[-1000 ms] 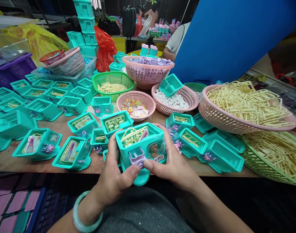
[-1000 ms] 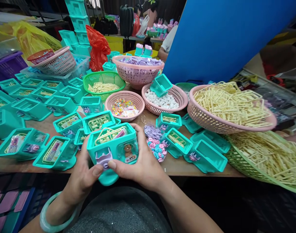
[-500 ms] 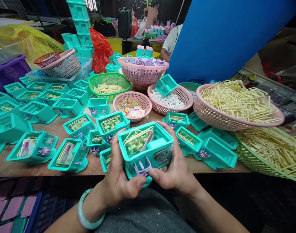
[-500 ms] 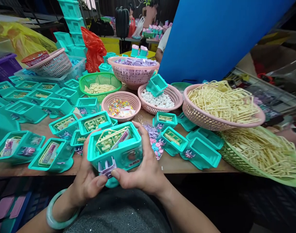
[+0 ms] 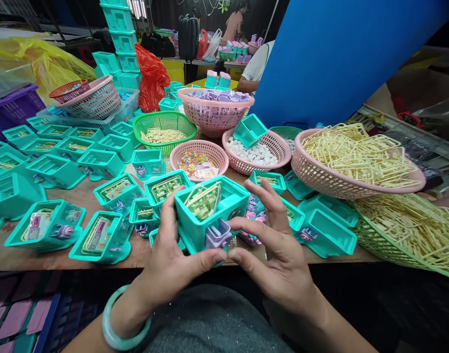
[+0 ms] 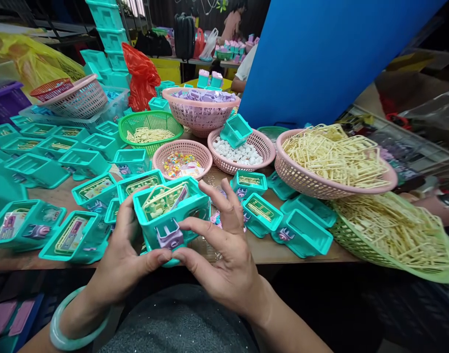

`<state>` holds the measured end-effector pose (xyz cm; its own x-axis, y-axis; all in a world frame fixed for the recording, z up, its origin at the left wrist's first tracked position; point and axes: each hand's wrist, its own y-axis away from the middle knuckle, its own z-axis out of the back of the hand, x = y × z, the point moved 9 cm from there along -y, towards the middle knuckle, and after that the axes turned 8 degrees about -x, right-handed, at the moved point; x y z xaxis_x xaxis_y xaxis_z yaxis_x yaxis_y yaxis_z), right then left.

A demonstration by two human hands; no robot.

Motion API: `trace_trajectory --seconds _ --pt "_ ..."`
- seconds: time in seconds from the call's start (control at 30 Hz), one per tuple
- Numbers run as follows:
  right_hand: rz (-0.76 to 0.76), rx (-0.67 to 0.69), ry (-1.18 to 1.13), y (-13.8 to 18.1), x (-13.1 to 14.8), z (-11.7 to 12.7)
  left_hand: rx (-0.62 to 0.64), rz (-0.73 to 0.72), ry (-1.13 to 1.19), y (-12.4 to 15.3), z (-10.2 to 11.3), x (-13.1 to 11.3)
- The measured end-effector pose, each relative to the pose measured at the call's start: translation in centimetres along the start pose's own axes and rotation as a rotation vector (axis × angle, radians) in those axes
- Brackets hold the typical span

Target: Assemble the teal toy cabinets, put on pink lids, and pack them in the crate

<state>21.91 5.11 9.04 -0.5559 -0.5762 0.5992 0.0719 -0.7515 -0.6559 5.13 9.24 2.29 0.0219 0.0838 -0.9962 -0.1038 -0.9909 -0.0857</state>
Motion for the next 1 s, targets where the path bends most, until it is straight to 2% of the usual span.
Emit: trace_trajectory --seconds 0.17,0.27,0.33,0.37,0.4,0.5,0.57,0.63,0.73,0.83,0.9,1.0 --pt "-0.068 -0.033 -0.038 0.5 0.7 -0.8 0.045 0.018 0.112 0.5 -1.0 0.0" --pt "-0.102 -0.142 -0.065 0.8 0.9 -0.5 0.034 0.019 0.232 0.5 -1.5 -0.6" --pt "-0.119 -0.228 -0.11 0.6 0.7 0.3 0.01 0.019 0.233 0.2 -1.5 -0.8" --pt "-0.101 -0.226 -0.12 0.4 0.8 0.6 0.002 0.021 0.216 0.1 -1.5 -0.9" --pt "-0.061 -0.19 -0.11 0.0 1.0 0.7 0.001 0.02 0.199 0.0 -1.5 -1.0" --pt "0.129 0.028 0.017 -0.9 2.0 0.3 0.026 -0.009 0.181 -0.1 -1.7 -1.1" --pt "0.19 0.125 0.058 -1.2 2.0 0.2 0.023 -0.046 0.171 -0.1 -1.6 -1.2" --pt "0.15 0.139 0.0 -1.4 1.3 0.5 0.017 -0.076 0.161 0.0 -1.6 -1.3" --pt "-0.025 0.066 -0.15 -1.6 -0.5 1.1 0.064 -0.072 0.218 0.3 -2.2 -1.4" --pt "-0.17 0.124 -0.241 -1.3 -2.1 0.3 0.106 -0.05 0.24 0.6 -2.4 -1.2" --pt "-0.204 0.172 -0.266 -1.2 -2.5 -0.4 0.084 -0.046 0.171 0.5 -2.0 -0.8" --pt "-0.212 0.129 -0.256 -1.1 -2.7 -0.4 0.026 -0.063 0.037 0.3 -1.2 -0.3"
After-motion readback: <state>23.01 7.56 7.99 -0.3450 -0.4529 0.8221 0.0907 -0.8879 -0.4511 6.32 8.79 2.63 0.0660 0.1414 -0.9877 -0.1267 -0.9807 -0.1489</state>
